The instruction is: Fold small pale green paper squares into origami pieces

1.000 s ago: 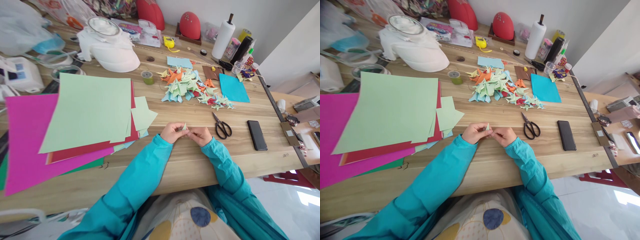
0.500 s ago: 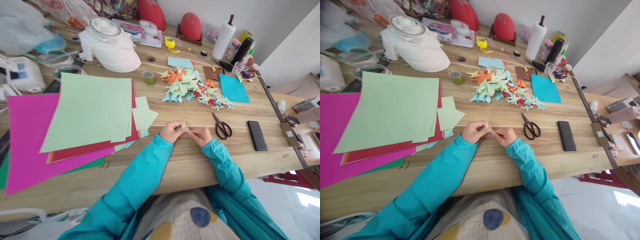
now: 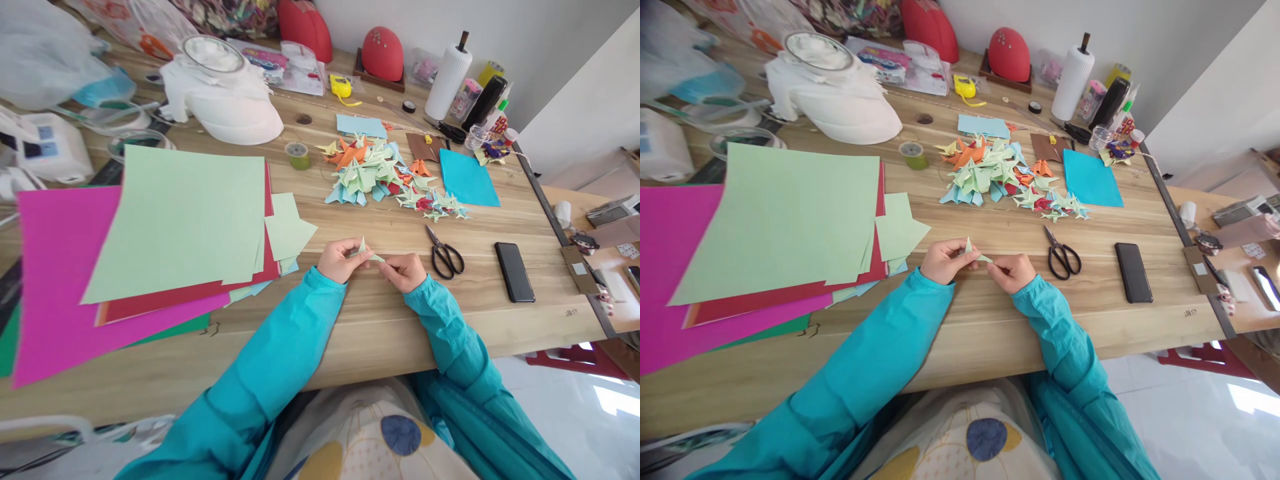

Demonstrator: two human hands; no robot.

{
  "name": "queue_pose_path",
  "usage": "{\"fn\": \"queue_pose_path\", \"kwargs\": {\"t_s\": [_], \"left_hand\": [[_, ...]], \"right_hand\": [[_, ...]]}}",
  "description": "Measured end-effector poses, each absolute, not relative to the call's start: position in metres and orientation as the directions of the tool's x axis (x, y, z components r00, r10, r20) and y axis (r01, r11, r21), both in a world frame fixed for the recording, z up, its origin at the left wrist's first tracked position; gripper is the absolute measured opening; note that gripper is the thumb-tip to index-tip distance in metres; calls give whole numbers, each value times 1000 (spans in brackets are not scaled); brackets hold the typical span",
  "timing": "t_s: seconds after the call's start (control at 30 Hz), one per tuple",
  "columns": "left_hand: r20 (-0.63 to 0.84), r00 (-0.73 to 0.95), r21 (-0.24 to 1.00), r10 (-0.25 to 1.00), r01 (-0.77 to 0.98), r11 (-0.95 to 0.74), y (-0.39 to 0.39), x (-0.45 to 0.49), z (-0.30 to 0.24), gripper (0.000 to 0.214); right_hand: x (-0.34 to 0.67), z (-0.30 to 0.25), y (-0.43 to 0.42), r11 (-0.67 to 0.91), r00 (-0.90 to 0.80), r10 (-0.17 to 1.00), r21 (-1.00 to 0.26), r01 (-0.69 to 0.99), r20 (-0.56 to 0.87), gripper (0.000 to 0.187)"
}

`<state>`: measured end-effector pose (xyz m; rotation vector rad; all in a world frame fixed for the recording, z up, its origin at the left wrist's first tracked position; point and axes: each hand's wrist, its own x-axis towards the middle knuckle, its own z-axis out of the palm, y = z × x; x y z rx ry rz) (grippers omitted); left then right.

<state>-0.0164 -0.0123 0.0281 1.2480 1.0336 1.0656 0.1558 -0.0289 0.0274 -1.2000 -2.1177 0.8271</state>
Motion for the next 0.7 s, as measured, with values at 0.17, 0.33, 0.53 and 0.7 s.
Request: {"fn": "queue_pose_path", "kwargs": {"t_s": [0.17,0.33,0.53,0.7], "left_hand": [[-6,290,998,957,-64,26,-15,-14,29,23],[-65,324,993,944,-70,93,-16,-13,27,27],[-145,281,985,949,-50,165,-14,-9,23,27],[-161,301,979,940,-76,192,-14,-8,23,28]], "right_hand": [[155,26,-28,398,-425,887,-766,506,180,32],[155,26,-27,386,-480,866,-800,459,142,37],[154,23,-27,324,-408,903,-835,445,133,28],[157,23,-27,246,-349,930,-895,372,111,26]]}}
